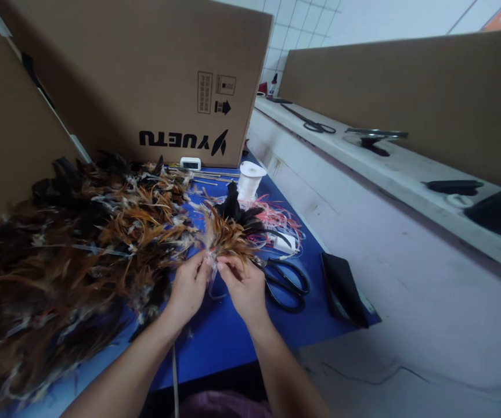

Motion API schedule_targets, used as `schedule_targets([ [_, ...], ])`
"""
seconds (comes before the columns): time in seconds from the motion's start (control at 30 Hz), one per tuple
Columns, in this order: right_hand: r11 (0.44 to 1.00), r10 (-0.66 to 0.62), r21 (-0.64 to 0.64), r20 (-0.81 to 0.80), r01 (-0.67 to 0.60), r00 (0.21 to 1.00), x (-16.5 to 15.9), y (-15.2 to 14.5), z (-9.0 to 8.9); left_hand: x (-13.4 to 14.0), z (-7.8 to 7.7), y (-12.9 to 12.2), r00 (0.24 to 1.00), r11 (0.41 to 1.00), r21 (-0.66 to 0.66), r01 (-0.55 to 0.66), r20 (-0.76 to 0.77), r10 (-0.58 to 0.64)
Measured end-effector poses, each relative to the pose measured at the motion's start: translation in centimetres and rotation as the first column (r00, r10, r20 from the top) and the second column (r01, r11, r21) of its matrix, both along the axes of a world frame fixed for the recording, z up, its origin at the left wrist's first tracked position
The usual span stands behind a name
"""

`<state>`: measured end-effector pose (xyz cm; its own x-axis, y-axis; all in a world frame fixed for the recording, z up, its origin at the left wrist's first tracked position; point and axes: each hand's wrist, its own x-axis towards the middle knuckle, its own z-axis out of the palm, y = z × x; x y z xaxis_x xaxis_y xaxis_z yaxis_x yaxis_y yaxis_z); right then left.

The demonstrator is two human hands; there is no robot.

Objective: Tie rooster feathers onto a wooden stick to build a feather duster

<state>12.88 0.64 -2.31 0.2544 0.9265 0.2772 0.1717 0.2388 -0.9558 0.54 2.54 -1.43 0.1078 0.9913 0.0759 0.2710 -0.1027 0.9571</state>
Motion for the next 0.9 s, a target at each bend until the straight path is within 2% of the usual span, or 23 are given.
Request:
schedule_targets([
  [0.13,0.999,-0.035,-0.016,0.034,0.035,0.999,-0.2,-0.3,0.3,0.0,-0.1,0.0,1.0,1.0,0.009,-0.018,-0.014,0.018],
  [0.27,0.999,-0.009,-0.032,0.062,0.011,0.998,-0.3,-0.7,0.7,0.0,0.0,0.1,0.999,0.998,0.05,-0.031,-0.018,0.031],
  [0.43,0.997,0.012,-0.074,-0.013,-0.013,1.0,-0.2,-0.6,1.1,0.0,0.1,0.0,0.997,0.999,0.041,-0.011,-0.081,0.014],
  [0.7,0.996,-0.084,-0.034,-0.144,0.08,0.986,-0.8,0.3,1.0,0.0,0.1,-0.1,0.997,1.0,0.02,0.01,-0.081,-0.009],
  [0.77,0.997,-0.073,-0.045,-0.138,0.067,0.988,-0.6,0.3,1.0,0.0,0.1,-0.1,0.998,1.0,0.01,0.011,-0.062,-0.011],
  [0.9,0.995,0.031,-0.093,-0.141,-0.044,0.989,0.1,-0.4,1.1,0.0,0.0,-0.1,1.0,1.0,0.001,0.019,-0.023,-0.019],
])
